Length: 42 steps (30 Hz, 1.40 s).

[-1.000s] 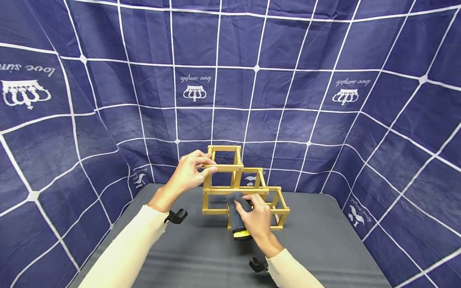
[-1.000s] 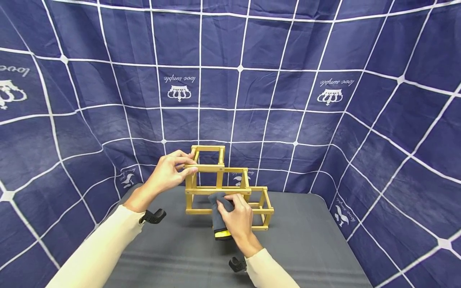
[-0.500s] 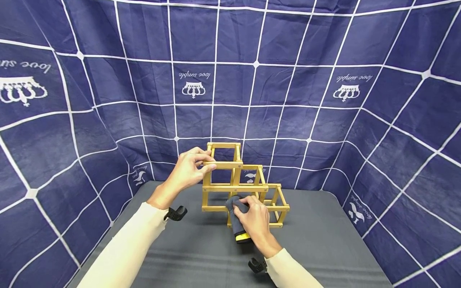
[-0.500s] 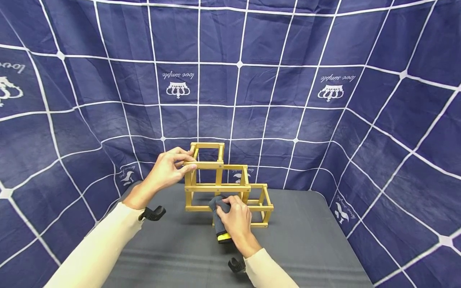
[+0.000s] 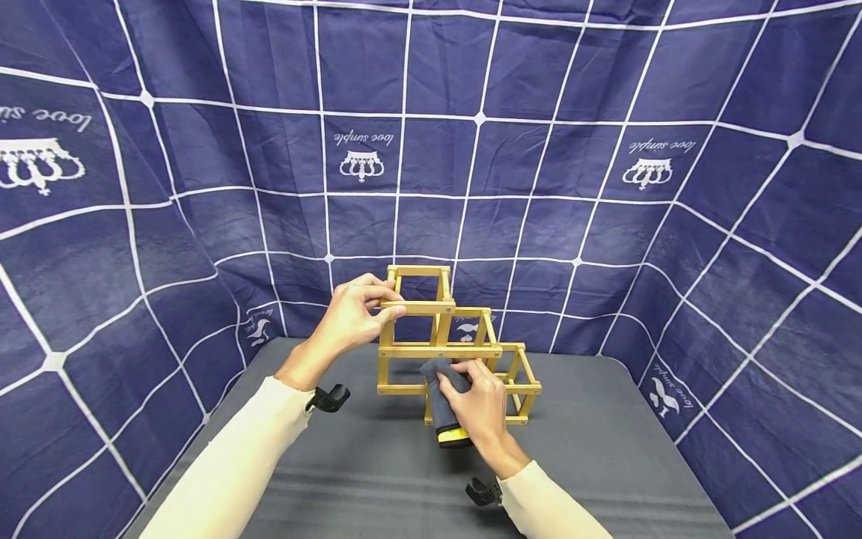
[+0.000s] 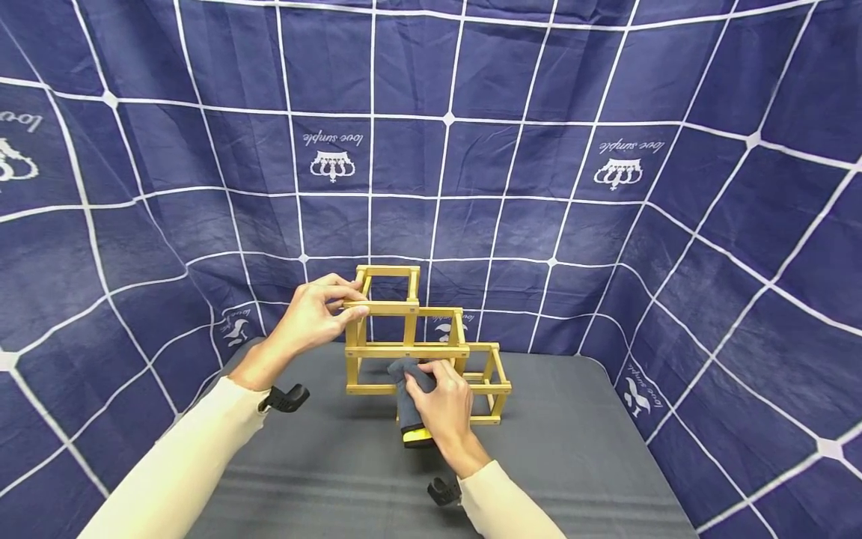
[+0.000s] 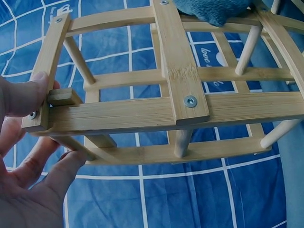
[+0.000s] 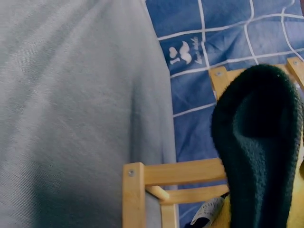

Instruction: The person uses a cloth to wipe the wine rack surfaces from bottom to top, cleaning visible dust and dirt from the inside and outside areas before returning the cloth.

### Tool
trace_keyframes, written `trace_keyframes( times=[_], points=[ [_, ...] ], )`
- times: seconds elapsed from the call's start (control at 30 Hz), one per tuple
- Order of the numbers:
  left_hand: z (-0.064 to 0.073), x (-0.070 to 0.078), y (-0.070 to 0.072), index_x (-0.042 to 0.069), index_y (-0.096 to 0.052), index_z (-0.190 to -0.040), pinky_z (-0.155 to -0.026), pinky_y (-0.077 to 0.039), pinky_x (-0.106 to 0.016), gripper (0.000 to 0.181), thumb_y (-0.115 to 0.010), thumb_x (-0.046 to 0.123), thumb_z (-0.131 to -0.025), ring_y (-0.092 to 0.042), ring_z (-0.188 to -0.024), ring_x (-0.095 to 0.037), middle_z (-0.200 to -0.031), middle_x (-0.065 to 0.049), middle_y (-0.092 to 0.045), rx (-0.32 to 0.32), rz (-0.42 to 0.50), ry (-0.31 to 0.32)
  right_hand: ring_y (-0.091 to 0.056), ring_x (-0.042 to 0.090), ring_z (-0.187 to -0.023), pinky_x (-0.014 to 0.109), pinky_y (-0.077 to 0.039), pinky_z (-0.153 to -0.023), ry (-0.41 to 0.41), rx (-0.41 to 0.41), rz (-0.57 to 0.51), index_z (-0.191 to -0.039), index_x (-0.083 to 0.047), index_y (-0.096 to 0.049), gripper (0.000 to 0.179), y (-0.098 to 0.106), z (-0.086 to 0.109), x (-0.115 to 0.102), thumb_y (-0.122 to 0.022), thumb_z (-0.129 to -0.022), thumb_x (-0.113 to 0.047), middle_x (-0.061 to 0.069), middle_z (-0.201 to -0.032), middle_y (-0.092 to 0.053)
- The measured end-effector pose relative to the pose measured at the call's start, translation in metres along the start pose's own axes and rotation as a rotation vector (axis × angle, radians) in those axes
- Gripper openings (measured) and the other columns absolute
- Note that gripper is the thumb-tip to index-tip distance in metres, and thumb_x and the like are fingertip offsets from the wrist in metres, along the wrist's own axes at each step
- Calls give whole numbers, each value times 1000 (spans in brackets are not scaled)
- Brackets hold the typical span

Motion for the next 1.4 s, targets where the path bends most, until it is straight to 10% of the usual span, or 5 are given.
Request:
trace_keyframes(
  times=[0.4, 0.83, 1.17, 1.4],
  points=[
    [2, 0, 2, 15, -93, -110, -102, -73, -54, 17, -100, 20, -95, -80, -108, -27, -109, -7, -84, 15, 14, -55, -76, 8, -74, 23, -62, -67, 66, -3, -107, -98, -18, -85, 27, -20, 11, -38, -106, -82, -18, -4, -92, -84],
    [4, -7, 5, 12, -92, -108, -105, -71, -54, 14, -98, 14, -96, -84, -127, -35, -119, -10, -88, -11, 68, -83, -85, 19, -81, 34, -66, -67, 8, -24, 9, -98, -20, -86, 27, -62, 4, -62, -106, -83, -30, -5, -95, -86],
    [3, -9, 7, 15, -93, -108, -105, -71, -43, 15, -99, 16, -95, -84, -126, -30, -119, -6, -88, -10, 69, -65, -85, 21, -82, 35, -64, -63, -84, -209, 125, -103, -26, -88, 27, -82, 16, -53, -106, -85, -36, -9, -101, -87],
    [2, -11, 7, 13, -92, -110, -107, -70, -46, 17, -100, 16, -95, -84, -126, -31, -123, -8, -88, -9, 95, -40, -85, 19, -79, 34, -66, -65, 13, -60, 76, -99, -22, -87, 28, -68, 5, -62, -107, -83, -33, -7, -95, -86]
  ],
)
Point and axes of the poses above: each hand's wrist, its own z-axis away from the middle knuckle, its own y-axis out of the back of the hand, x = y × z, the point moved 10 cm from there along -z, towards the middle knuckle
